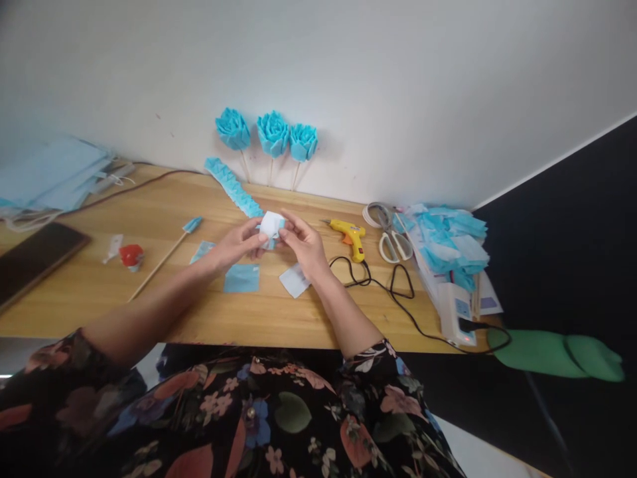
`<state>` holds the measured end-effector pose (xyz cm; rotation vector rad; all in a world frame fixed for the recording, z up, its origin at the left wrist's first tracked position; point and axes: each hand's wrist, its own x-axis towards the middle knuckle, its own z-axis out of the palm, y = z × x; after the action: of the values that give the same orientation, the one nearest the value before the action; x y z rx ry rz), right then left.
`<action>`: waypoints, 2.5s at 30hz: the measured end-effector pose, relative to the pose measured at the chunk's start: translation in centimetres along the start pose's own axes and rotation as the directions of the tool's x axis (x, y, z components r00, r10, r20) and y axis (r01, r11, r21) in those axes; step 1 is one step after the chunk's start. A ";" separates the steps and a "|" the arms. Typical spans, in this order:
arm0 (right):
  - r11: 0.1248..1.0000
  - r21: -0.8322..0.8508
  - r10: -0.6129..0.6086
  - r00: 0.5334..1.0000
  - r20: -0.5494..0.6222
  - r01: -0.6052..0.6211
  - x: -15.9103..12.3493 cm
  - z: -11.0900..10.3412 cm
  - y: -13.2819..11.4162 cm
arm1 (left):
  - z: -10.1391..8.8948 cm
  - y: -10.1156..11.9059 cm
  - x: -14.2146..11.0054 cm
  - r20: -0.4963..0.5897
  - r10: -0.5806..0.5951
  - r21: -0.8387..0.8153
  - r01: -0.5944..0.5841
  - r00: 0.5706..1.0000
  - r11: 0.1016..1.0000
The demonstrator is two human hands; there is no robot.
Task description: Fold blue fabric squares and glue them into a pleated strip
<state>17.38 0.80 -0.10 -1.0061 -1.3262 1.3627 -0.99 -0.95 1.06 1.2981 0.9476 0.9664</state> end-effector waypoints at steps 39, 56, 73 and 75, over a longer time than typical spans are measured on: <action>0.998 -0.011 -0.053 0.997 0.054 0.054 0.1 -0.3 0.1 | -0.2 -0.8 0.3 -0.003 0.066 0.244 -0.063 0.998 0.968; 0.956 -0.252 -0.172 0.982 -0.080 0.147 0.7 -1.2 0.4 | -1.0 1.3 0.1 -0.248 0.065 0.148 -0.029 0.967 0.989; 0.885 -0.415 -0.292 0.946 -0.141 0.211 0.0 -0.7 -0.7 | -0.8 -0.1 0.3 -0.220 0.111 0.076 -0.096 0.969 0.992; 0.884 -0.416 -0.291 0.947 -0.137 0.212 -0.1 -0.5 -0.6 | -0.5 -0.1 0.3 -0.180 0.062 -0.007 -0.064 0.982 0.998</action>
<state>17.94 0.78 0.48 -1.1542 -1.5555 0.7882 -1.35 -0.56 0.91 1.2517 1.0415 1.1517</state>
